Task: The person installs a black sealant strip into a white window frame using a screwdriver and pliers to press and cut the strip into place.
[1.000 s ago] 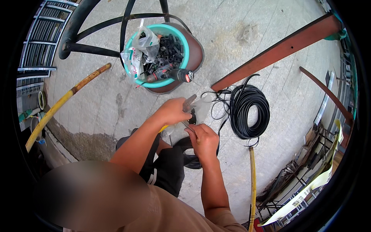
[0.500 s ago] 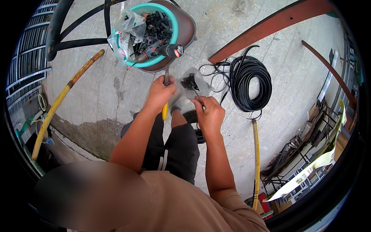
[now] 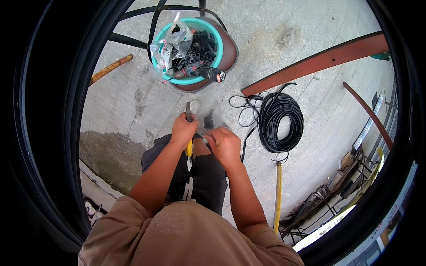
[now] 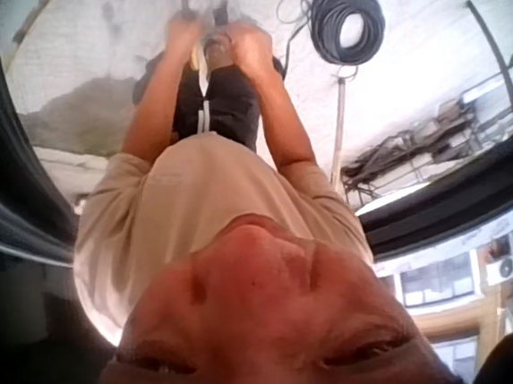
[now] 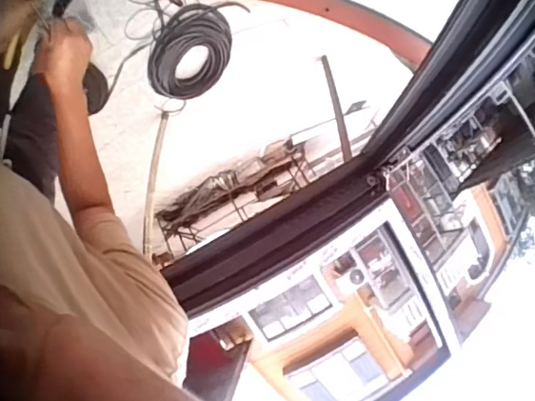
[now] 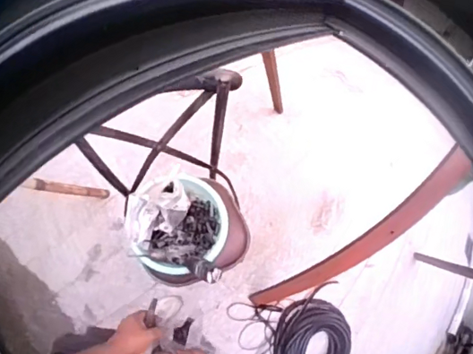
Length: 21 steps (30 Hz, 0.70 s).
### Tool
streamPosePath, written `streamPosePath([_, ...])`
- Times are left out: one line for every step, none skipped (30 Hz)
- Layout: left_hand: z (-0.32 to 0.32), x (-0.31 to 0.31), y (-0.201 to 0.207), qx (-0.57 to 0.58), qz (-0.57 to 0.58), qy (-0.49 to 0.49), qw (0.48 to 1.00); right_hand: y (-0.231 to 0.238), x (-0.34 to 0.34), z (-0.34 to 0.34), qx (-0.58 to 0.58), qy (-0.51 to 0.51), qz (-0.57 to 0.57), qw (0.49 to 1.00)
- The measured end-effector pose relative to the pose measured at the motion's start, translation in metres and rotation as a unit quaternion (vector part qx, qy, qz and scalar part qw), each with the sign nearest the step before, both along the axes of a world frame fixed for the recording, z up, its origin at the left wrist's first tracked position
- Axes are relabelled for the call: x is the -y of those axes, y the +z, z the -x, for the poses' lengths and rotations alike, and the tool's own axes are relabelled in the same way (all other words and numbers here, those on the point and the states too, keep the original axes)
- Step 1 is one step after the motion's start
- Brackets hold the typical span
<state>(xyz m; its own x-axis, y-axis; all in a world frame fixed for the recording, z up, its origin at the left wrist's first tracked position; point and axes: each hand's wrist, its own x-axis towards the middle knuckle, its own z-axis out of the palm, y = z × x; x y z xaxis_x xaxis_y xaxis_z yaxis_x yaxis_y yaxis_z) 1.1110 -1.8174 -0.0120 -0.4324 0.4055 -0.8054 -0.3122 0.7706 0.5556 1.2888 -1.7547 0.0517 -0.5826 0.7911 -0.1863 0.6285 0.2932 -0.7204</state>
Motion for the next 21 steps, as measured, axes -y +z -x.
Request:
streamPosePath([0.002,0.006,0.001,0.004,-0.005,0.002,1.000,0.001,0.001,0.002,0.001,0.010,0.011,1.000])
streamPosePath([0.005,0.011,0.001,0.018,-0.012,0.016,1.000,0.002,0.002,0.004,0.004,0.020,0.021,1.000])
streamPosePath([0.006,0.018,0.003,0.036,-0.039,0.048,0.997,0.003,0.002,0.007,-0.003,0.022,0.022,0.999])
streamPosePath([0.009,0.024,0.004,0.035,-0.043,0.052,0.997,0.004,0.003,0.009,-0.007,0.020,0.017,1.000])
streamPosePath([0.013,0.028,0.006,0.017,-0.038,0.035,0.999,0.006,0.002,0.011,-0.009,0.026,0.034,0.999])
streamPosePath([0.014,0.031,0.007,-0.037,-0.042,0.023,0.998,0.008,0.002,0.013,0.000,0.026,0.057,0.998])
streamPosePath([0.018,0.032,0.009,-0.016,-0.063,0.039,0.997,0.010,0.002,0.015,-0.006,0.040,0.056,0.998])
streamPosePath([0.020,0.032,0.010,0.002,-0.063,0.055,0.996,0.012,0.001,0.017,0.004,0.041,0.063,0.997])
streamPosePath([0.021,0.031,0.011,0.003,-0.065,0.059,0.996,0.013,0.000,0.019,0.011,0.054,0.057,0.997])
streamPosePath([0.023,0.027,0.011,-0.001,-0.065,0.053,0.996,0.015,-0.001,0.018,0.026,0.057,0.056,0.996])
streamPosePath([0.022,0.024,0.012,0.006,-0.057,0.066,0.996,0.015,-0.002,0.019,0.025,0.054,0.048,0.997])
streamPosePath([0.023,0.020,0.012,0.018,-0.059,0.078,0.995,0.015,-0.003,0.017,0.021,0.063,0.047,0.997])
streamPosePath([0.020,0.016,0.013,0.014,-0.081,0.073,0.994,0.016,-0.004,0.017,0.027,0.064,0.053,0.996])
streamPosePath([0.020,0.014,0.015,0.003,-0.086,0.080,0.993,0.016,-0.005,0.016,0.044,0.050,0.036,0.997])
streamPosePath([0.018,0.013,0.017,0.002,-0.103,0.083,0.991,0.018,-0.005,0.014,0.044,0.050,0.032,0.997])
streamPosePath([0.018,0.013,0.021,0.004,-0.110,0.090,0.990,0.020,-0.004,0.015,0.036,0.055,0.037,0.997])
streamPosePath([0.017,0.013,0.026,-0.016,-0.105,0.084,0.991,0.023,-0.004,0.014,0.040,0.046,0.054,0.997])
streamPosePath([0.017,0.014,0.031,-0.009,-0.118,0.095,0.988,0.027,-0.005,0.014,0.038,0.035,0.070,0.996])
streamPosePath([0.017,0.014,0.036,-0.065,-0.102,0.065,0.991,0.030,-0.005,0.013,0.053,0.039,0.071,0.995])
streamPosePath([0.016,0.014,0.041,-0.088,-0.110,0.059,0.988,0.034,-0.007,0.013,0.065,0.036,0.068,0.995])
streamPosePath([0.017,0.015,0.046,-0.099,-0.102,0.058,0.988,0.038,-0.008,0.012,0.066,0.044,0.071,0.994])
